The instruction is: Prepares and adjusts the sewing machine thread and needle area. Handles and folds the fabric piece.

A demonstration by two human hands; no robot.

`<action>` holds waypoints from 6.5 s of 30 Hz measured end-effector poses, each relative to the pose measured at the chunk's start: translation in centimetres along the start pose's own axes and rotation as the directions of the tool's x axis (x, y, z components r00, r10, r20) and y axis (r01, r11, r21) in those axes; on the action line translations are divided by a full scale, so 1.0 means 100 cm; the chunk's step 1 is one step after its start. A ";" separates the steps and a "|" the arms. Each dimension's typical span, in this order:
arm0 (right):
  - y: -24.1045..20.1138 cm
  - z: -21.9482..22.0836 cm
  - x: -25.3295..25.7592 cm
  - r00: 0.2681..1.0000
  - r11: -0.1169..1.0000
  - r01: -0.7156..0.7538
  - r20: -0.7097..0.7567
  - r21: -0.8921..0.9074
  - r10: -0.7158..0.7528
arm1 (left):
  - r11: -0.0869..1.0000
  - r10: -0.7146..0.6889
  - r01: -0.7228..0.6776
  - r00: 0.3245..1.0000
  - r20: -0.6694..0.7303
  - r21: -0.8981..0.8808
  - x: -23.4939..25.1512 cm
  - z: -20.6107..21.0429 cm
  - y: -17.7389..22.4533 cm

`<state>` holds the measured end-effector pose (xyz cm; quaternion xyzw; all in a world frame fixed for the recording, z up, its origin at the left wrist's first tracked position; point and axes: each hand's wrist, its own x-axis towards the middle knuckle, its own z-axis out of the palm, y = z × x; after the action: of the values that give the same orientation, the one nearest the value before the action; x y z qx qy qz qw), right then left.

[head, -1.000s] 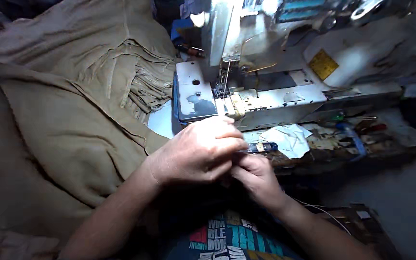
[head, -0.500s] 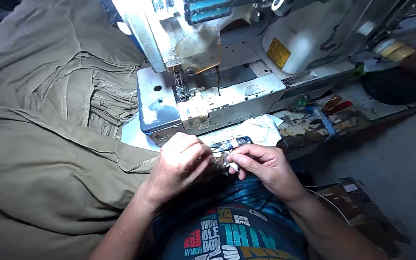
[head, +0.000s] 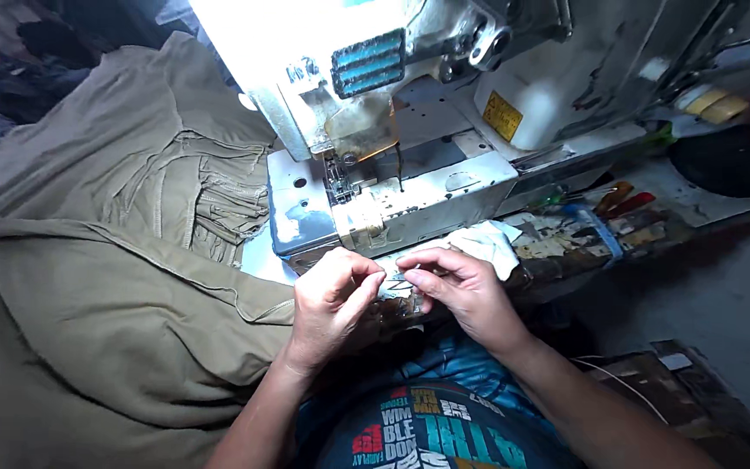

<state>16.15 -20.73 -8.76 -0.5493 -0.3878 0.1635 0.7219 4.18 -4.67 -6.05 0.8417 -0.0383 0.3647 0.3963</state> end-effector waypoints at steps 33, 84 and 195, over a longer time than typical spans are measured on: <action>0.038 0.018 0.058 0.723 0.579 0.611 0.081 -0.540 -0.686 | 0.784 -0.409 0.472 0.881 -0.236 0.404 0.088 -0.029 -0.019; 0.037 0.027 0.059 0.740 0.613 0.586 0.041 -0.530 -0.671 | 0.699 -0.651 0.663 0.745 -0.145 0.268 0.115 -0.036 -0.010; 0.066 -0.008 -0.006 0.855 0.546 0.463 0.190 -0.698 -0.482 | 0.753 -0.470 0.527 0.850 -0.238 0.394 0.090 -0.031 -0.015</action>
<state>17.65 -19.40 -15.12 -0.6648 -0.5441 -0.2095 0.4671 9.48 0.53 0.06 0.8645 0.2971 0.2958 0.2773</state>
